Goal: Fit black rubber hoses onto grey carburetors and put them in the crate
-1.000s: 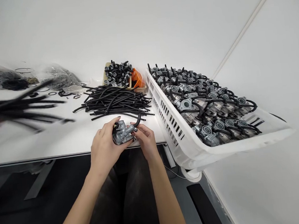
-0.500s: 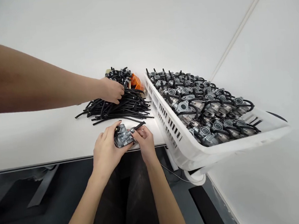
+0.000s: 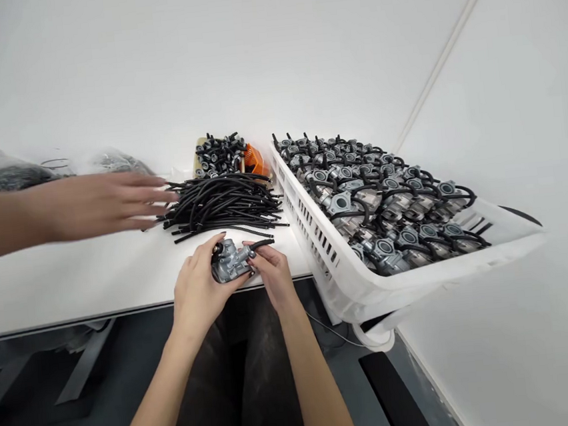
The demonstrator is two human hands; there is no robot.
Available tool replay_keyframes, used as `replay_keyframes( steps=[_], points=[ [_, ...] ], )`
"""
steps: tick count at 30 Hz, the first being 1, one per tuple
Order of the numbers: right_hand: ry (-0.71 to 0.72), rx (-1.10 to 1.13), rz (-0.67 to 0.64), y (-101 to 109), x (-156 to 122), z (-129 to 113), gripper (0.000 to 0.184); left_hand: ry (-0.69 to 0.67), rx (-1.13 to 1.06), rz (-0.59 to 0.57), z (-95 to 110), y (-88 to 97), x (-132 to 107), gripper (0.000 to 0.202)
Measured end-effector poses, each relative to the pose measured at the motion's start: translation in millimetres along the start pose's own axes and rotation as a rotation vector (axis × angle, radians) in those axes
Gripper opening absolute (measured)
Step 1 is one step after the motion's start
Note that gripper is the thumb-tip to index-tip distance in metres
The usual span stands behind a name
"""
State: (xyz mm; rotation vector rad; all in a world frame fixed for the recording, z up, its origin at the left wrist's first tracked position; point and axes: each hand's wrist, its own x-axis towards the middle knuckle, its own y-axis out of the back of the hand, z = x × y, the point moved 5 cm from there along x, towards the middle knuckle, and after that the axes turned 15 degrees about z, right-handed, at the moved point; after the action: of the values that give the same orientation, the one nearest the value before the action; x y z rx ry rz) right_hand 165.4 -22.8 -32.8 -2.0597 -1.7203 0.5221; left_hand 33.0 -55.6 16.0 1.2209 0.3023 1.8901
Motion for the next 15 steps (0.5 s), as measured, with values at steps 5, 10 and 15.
replay_keyframes(
  steps=[5, 10, 15],
  points=[
    [0.029, 0.007, 0.033, 1.5, 1.8, 2.2, 0.022, -0.031, 0.005, 0.029, -2.4, -2.3, -0.3, 0.068],
    [0.067, -0.001, 0.095, 3.0, 5.5, 6.3, 0.020, -0.073, 0.046, 0.035, 1.5, -1.4, -0.8, 0.068],
    [0.074, -0.026, 0.112, 2.6, 7.1, 7.5, 0.030, -0.081, 0.095, 0.039, 6.3, -1.8, -1.5, 0.068]
  ],
)
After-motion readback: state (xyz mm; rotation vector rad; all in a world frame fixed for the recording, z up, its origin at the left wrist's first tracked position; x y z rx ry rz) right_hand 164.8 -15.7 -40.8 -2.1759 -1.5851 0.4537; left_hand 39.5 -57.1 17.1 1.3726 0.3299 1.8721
